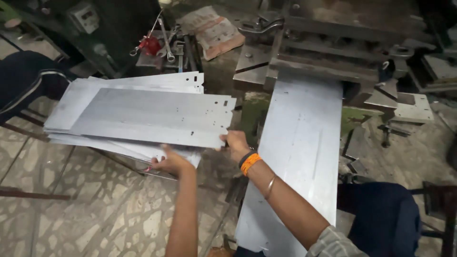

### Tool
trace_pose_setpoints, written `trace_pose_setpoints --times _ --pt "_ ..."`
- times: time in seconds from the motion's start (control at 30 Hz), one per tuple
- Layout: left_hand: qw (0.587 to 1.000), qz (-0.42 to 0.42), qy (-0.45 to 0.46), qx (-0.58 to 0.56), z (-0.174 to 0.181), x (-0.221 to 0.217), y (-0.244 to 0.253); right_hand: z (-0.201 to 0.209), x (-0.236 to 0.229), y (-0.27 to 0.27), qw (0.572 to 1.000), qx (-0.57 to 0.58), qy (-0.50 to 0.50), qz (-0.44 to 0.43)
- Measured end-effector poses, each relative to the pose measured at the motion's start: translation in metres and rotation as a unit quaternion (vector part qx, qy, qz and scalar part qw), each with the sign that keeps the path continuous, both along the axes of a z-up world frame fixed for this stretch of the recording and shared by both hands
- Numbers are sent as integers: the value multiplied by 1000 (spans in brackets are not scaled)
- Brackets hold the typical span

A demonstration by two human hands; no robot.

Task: Feeding metal sheets into a stamping press and stacking the finished parts.

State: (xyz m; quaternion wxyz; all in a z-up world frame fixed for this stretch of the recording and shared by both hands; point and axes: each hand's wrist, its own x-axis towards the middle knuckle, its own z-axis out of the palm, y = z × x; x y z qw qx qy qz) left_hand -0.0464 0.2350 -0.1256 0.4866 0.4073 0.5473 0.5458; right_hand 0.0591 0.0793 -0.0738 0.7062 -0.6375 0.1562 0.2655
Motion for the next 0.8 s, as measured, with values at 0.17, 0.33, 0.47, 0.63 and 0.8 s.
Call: trace_pose_setpoints --times 0.17,0.33,0.47,0.63,0.8 --pt "846 -172 -477 -167 35 -22 54 113 -39 -65 989 112 -36 93" --pt "899 -271 -294 -180 37 -58 46 192 -72 -174 951 49 -63 299" --pt "887 -365 -232 -160 108 -107 -21 124 -29 -236 983 36 -107 144" --pt "846 -508 -92 -131 35 -82 -15 149 -60 -238 968 143 -94 183" --pt "774 -600 -109 -170 84 -61 -117 71 -59 -303 983 99 -152 27"
